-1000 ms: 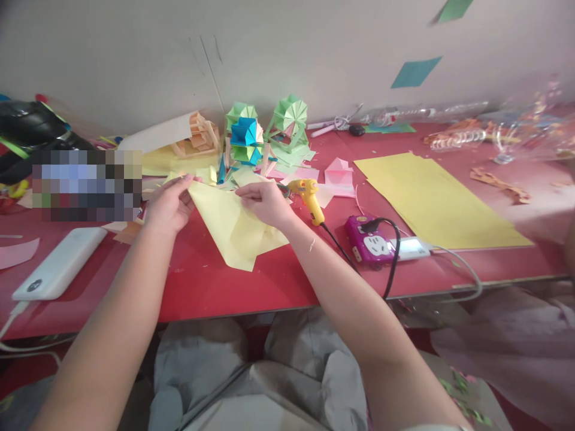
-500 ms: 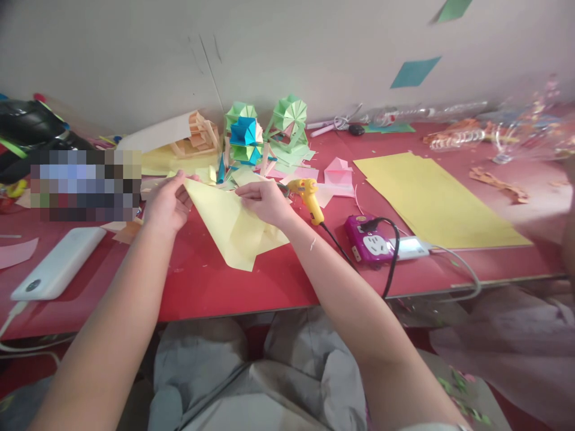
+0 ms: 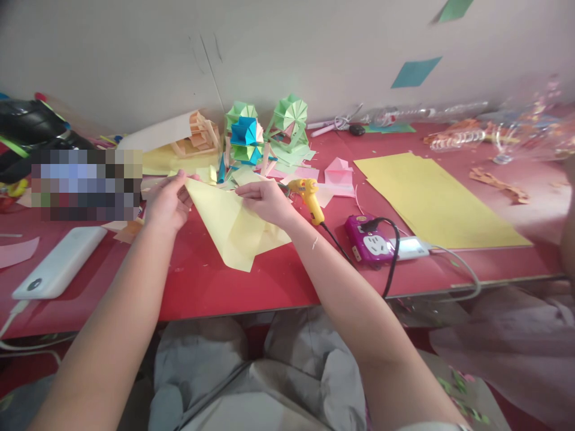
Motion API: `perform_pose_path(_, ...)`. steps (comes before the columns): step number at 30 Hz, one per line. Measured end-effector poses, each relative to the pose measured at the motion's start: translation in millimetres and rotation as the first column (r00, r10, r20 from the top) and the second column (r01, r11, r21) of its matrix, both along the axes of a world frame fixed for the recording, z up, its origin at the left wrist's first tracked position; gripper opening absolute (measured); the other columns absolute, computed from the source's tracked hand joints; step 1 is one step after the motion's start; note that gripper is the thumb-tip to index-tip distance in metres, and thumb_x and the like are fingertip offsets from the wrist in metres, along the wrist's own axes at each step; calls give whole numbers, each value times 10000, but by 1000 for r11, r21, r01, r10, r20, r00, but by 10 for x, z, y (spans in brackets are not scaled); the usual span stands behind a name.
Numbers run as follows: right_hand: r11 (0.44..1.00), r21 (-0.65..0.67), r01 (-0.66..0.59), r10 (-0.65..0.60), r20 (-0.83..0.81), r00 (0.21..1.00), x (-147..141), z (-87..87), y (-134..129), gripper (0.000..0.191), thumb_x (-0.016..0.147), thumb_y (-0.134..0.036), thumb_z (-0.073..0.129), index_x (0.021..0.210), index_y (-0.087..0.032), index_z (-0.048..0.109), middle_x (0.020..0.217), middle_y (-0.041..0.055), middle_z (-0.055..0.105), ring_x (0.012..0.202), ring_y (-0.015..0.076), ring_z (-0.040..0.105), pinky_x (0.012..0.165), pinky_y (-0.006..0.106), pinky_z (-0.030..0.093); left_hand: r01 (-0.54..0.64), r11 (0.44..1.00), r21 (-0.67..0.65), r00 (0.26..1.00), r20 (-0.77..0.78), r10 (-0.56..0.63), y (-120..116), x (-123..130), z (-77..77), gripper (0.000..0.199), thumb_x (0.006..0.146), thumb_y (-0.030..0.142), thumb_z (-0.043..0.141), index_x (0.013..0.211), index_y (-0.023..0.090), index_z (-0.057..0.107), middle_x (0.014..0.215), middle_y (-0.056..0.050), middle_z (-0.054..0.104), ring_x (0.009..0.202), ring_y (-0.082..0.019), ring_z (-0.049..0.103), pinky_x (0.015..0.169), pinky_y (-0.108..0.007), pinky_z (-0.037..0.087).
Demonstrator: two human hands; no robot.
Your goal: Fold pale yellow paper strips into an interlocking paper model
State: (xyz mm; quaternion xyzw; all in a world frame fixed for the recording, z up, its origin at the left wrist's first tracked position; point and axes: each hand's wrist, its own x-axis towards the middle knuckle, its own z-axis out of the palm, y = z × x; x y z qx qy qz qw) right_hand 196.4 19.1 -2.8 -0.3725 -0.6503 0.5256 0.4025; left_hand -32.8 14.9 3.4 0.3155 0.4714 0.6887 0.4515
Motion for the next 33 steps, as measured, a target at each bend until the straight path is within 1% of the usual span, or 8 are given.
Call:
perform_pose_path(9,1000,-2,7,-7,-6,1000,2,-16,13,304,766,-105,680,1048,-160,778,1049,93,798,1045,240,754,913,375,632,-12,1000,-15,1000,0,12,2,10,26,330,716,382,879,762,211,601,852,-48,769,900,-210,759,707,-257,598)
perform_pose_path(13,999,23,47,-48,8,999,6,-24,25,309,766,-118,679,1054,-166,780,1055,95,797,1045,256,755,902,387,632,139,990,-21,990,-6,-140,-58,64,59,348,699,420,887,831,195,657,872,-64,766,916,-222,756,717,-262,603)
perform_pose_path(16,992,51,118,-119,18,993,4,-23,29,316,772,-112,654,1058,-159,780,1068,95,795,1053,257,753,914,386,624,227,972,-54,972,-54,-230,-100,123,59,317,648,312,906,838,154,707,860,-69,764,830,-202,748,718,-258,602)
perform_pose_path(19,985,77,152,-153,4,988,-8,-19,28,315,771,-114,641,1051,-158,779,1104,92,789,1070,248,748,935,376,617,154,986,-61,984,-76,-159,-103,157,42,273,621,230,892,823,142,731,814,-56,760,779,-189,741,712,-258,600)
perform_pose_path(24,988,79,134,-134,-9,991,-26,-6,14,317,774,-136,648,1067,-151,769,1128,106,782,1083,257,745,946,388,616,-9,1000,-28,995,-96,6,-57,154,16,232,685,324,862,728,178,687,720,-39,732,808,-215,745,684,-272,590)
perform_pose_path(26,989,74,125,-125,-5,992,-26,-4,10,322,777,-138,646,1075,-141,766,1121,114,782,1080,260,746,939,385,618,-51,999,-11,993,-108,50,-43,156,15,231,707,326,844,693,183,664,697,-26,714,771,-203,736,673,-273,581)
perform_pose_path(30,991,80,111,-110,-14,994,-24,-15,12,310,772,-149,654,1061,-150,769,1107,104,786,1073,257,748,936,380,619,-82,994,68,992,-92,88,-28,166,28,128,685,186,796,708,175,671,675,10,683,612,-132,667,598,-236,535)
perform_pose_path(33,993,74,95,-95,-13,995,-25,-23,17,307,768,-144,655,1050,-150,772,1103,102,787,1064,258,750,933,386,622,-92,991,95,993,-68,98,-15,161,30,155,643,161,788,741,173,668,679,17,678,577,-116,640,545,-218,501)
